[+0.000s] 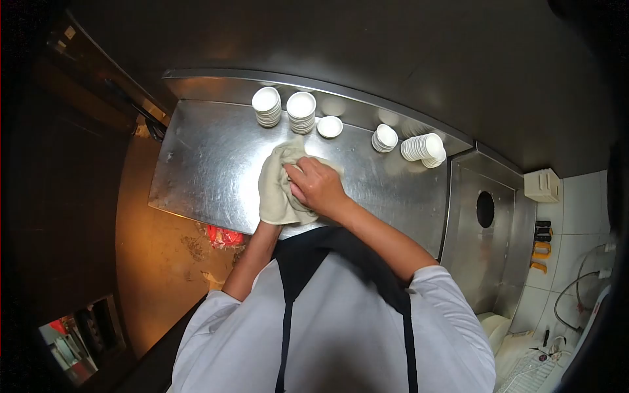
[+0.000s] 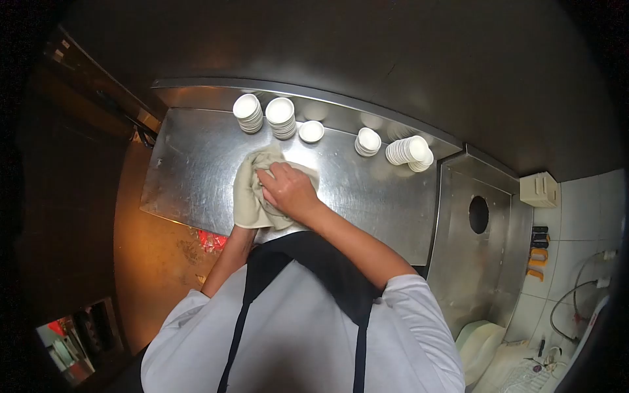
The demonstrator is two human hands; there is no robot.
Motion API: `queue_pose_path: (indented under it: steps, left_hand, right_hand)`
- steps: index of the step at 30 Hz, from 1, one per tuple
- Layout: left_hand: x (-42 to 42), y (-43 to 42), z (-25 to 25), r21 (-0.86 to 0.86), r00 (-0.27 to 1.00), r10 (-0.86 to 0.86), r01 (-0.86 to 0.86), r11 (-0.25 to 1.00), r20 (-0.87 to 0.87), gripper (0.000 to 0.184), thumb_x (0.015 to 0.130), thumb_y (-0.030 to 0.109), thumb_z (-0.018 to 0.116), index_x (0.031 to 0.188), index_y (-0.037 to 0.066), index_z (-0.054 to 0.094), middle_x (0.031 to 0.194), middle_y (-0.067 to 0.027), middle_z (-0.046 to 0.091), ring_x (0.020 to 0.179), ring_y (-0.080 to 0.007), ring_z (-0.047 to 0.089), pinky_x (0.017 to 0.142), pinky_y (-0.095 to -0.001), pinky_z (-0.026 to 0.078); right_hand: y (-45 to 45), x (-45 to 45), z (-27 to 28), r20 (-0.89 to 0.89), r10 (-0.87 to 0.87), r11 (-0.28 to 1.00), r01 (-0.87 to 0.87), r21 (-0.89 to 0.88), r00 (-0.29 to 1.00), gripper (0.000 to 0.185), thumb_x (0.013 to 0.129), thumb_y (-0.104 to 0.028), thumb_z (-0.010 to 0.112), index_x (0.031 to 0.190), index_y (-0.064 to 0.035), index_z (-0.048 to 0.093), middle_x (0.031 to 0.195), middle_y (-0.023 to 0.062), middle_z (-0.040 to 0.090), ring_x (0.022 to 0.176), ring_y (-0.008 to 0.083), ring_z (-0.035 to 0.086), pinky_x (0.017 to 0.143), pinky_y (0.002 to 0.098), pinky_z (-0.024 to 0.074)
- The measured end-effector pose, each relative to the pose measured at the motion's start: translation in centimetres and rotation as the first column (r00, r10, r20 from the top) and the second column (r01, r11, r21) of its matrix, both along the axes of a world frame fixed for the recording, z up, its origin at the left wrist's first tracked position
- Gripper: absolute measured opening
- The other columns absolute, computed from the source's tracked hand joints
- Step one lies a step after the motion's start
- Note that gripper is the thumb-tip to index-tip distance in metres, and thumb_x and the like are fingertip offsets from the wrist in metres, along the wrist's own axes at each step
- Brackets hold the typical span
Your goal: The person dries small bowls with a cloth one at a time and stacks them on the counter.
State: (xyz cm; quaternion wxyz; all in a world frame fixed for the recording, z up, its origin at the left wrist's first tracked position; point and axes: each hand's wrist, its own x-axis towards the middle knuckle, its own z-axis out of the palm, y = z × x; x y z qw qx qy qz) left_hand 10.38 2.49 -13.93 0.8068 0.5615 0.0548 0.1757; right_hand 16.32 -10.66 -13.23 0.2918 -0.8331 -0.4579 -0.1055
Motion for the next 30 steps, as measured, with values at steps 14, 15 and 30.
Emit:
queue_pose_path:
  steps: [14,15,30]
  left_hand:
    - [1.7,-1.8,-2.6,0.834,0.964,0.188,-0.256,0.489,0.186,0.018,0.104,0.020,0.064,0.105,0.002,0.066,0.086,-0.0052,0.063,0.093,-0.0201,0.068,0.086,-0.0379,0.056]
    - [2.2,-2.4,-3.7,0.517,0.955,0.283,-0.286,0.807,0.088,0.015,0.103,0.017,0.065,0.106,0.002,0.065,0.086,-0.0052,0.063,0.093,-0.0200,0.068,0.086,-0.0376,0.056]
    - [2.8,-1.6,-7.8,0.900,0.967,0.204,0.051,0.432,-0.152,0.031,0.105,0.017,0.057,0.131,-0.001,0.062,0.113,-0.0270,0.068,0.103,-0.0460,0.068,0.090,-0.0537,0.054]
  right_hand:
    - [-0.8,1.1,0.3,-0.127,-0.189,0.972,0.167,-0.165,0.974,0.020,0.080,-0.016,0.076,0.095,-0.0028,0.076,0.087,0.0168,0.073,0.080,0.0383,0.073,0.072,0.0473,0.0586]
    - [-1.1,1.4,0.5,-0.169,-0.204,0.959,0.162,-0.232,0.964,0.023,0.080,-0.019,0.076,0.098,-0.0034,0.076,0.091,0.0174,0.074,0.083,0.0384,0.073,0.073,0.0481,0.0587]
    - [-5.3,7.4,-10.1,-0.746,-0.283,0.889,0.457,0.031,0.602,0.033,0.098,-0.025,0.071,0.117,0.0018,0.075,0.073,0.0074,0.072,0.060,0.0177,0.068,0.057,0.0368,0.0510]
